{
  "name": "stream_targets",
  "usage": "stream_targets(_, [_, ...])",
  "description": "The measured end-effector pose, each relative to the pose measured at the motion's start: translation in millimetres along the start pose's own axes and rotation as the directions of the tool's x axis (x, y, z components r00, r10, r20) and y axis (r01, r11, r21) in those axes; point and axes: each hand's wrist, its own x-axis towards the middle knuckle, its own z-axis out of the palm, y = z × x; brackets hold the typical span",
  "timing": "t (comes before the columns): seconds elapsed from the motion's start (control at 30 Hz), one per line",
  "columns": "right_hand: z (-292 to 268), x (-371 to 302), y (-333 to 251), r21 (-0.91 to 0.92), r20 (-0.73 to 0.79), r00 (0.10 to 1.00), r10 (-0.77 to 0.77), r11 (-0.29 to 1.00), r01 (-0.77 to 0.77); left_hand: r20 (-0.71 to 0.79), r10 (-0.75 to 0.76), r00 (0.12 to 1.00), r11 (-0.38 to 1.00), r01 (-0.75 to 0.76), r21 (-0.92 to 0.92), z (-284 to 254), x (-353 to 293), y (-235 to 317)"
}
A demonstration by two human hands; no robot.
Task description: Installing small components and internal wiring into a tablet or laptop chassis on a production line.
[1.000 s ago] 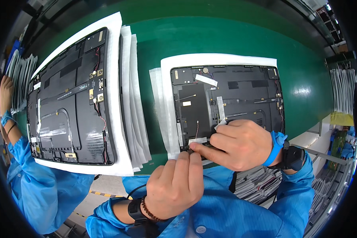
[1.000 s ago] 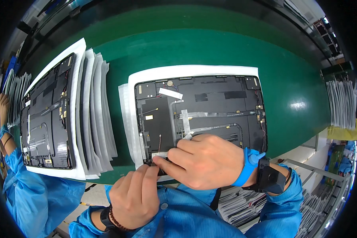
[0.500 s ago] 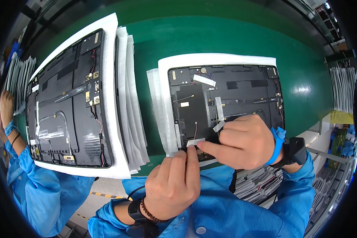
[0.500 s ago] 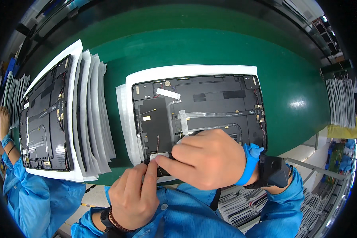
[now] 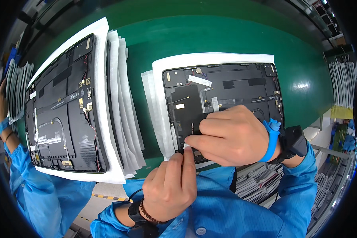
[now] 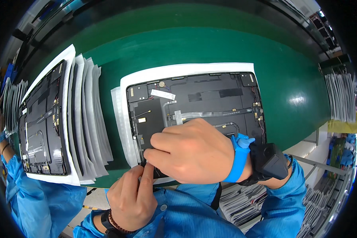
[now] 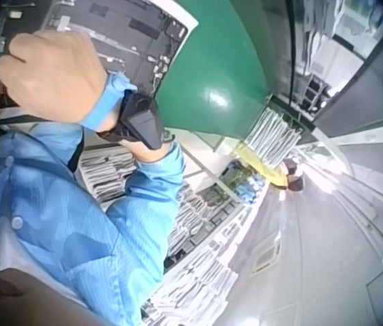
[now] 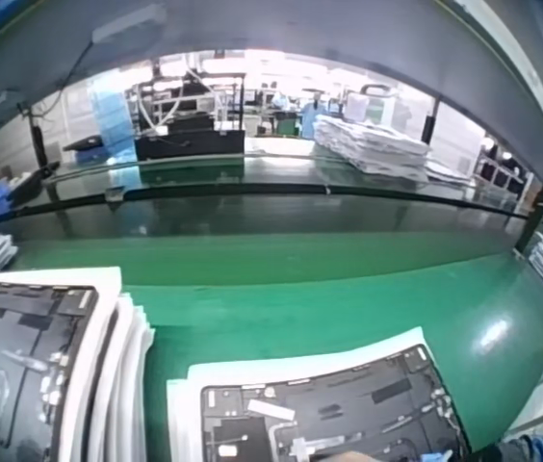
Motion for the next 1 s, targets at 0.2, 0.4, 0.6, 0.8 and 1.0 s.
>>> stream_targets(0.2, [1, -5, 2, -0.061, 0.117, 0.985, -0.13, 0.989, 0.138, 0.035, -0.003, 0.999, 1.0, 0.004, -0.009, -2, -1, 0])
stream_targets(0.4, [-1, -11, 1, -0.147, 0.138, 0.974, -0.18, 0.969, 0.2, -0.033, -0.005, 0.999, 0.999, 0.004, -0.046, -1, -4, 0])
stream_targets(0.6, [-2, -18, 3, -0.144, 0.141, 0.977, -0.158, 0.973, 0.178, 0.058, -0.092, 0.994, 0.992, 0.097, -0.087, -8, -1, 6])
stream_targets(0.8, [-1, -17, 3, -0.147, 0.128, 0.978, -0.167, 0.972, 0.185, -0.02, -0.017, 1.0, 1.0, 0.017, 0.008, 2, -4, -1])
stream_targets(1.0, [-5, -8, 1, 0.003, 0.032, 0.999, -0.036, 0.999, 0.036, 0.025, 0.006, 1.0, 1.0, -0.006, 0.016, -2, 0, 1])
